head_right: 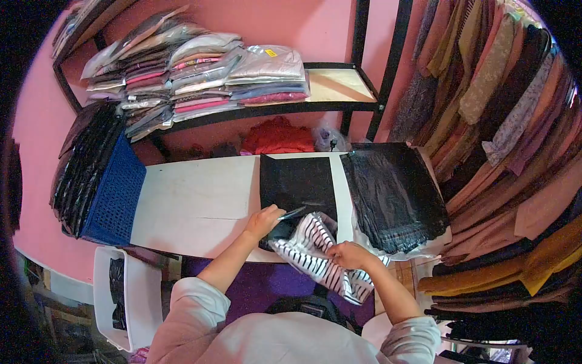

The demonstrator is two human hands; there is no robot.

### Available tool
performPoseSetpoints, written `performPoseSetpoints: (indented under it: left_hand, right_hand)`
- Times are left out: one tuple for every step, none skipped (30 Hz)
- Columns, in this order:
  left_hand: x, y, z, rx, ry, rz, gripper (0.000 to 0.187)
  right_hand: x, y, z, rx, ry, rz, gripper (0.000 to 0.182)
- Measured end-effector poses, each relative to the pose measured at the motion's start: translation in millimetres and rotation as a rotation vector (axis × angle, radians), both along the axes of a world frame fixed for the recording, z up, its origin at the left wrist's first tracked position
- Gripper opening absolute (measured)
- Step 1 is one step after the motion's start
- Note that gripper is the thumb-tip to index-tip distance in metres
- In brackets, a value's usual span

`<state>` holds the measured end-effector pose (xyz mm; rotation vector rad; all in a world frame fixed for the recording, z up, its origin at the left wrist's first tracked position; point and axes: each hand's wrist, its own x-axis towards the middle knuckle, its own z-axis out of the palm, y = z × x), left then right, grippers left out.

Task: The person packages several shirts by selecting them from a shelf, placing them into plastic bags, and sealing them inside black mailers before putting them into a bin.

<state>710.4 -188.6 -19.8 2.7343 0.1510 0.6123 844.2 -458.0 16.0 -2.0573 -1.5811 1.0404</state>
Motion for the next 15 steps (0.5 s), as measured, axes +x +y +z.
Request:
performPoseSetpoints:
  left_hand:
    - [-0.4,1.3,-3.4,0.004,-0.009,-0.025,0.019]
    - [0.1,2.6,-6.8,0.001,-0.012,-0.023,0.019]
    - [0.6,4.1,-9.9,-0.045,-0.022,-0.022,0.020]
    - [0.7,4.1,-9.8,-0.091,-0.030,-0.020,0.021]
    - [0.7,3.5,-9.7,-0.091,-0.033,-0.018,0.021]
    - [1.0,3.1,-9.1,-0.152,-0.017,-0.017,0.022]
    - [1.4,1.7,-4.4,-0.211,0.000,-0.017,0.024]
    - [1.8,-0.7,-0.2,-0.253,0.005,-0.009,0.024]
    - [2.5,-2.9,3.7,-0.253,0.005,-0.009,0.024]
    - [2.5,-5.5,7.2,-0.275,-0.016,-0.014,0.021]
    - [3.6,-6.4,9.1,-0.296,-0.039,-0.019,0.018]
    - [4.8,-6.2,8.6,-0.296,-0.037,-0.022,0.018]
    - [5.9,-5.5,6.3,-0.308,-0.053,-0.009,0.017]
    - [6.3,-5.7,3.7,-0.322,-0.067,0.004,0.015]
    - [7.7,-5.2,1.5,-0.322,-0.065,0.002,0.015]
  right_hand:
    - [0.4,-0.8,-0.8,0.027,-0.109,-0.031,0.030]
    - [-1.1,-0.1,4.2,0.006,-0.139,-0.060,0.031]
    - [0.1,-0.3,-1.3,0.004,-0.142,-0.057,0.031]
    - [-0.8,1.7,-5.2,0.010,-0.162,-0.086,0.031]
    - [-0.5,2.7,-7.8,0.018,-0.182,-0.115,0.031]
    - [-1.8,2.3,-9.6,-0.017,-0.222,-0.152,0.031]
    - [-4.5,4.8,-2.8,-0.014,-0.226,-0.152,0.031]
    - [-6.4,6.9,2.6,-0.030,-0.241,-0.165,0.032]
    - [-7.6,8.1,4.7,-0.048,-0.253,-0.178,0.032]
    - [-7.4,9.9,5.2,-0.032,-0.244,-0.182,0.033]
    - [-7.6,11.8,6.8,-0.033,-0.244,-0.184,0.033]
    - [-9.0,13.6,9.2,-0.042,-0.272,-0.206,0.034]
    - [-10.7,15.8,12.6,-0.052,-0.299,-0.228,0.035]
    - [-12.0,18.0,15.7,-0.064,-0.308,-0.240,0.033]
    - [-13.5,20.3,17.6,-0.064,-0.307,-0.242,0.033]
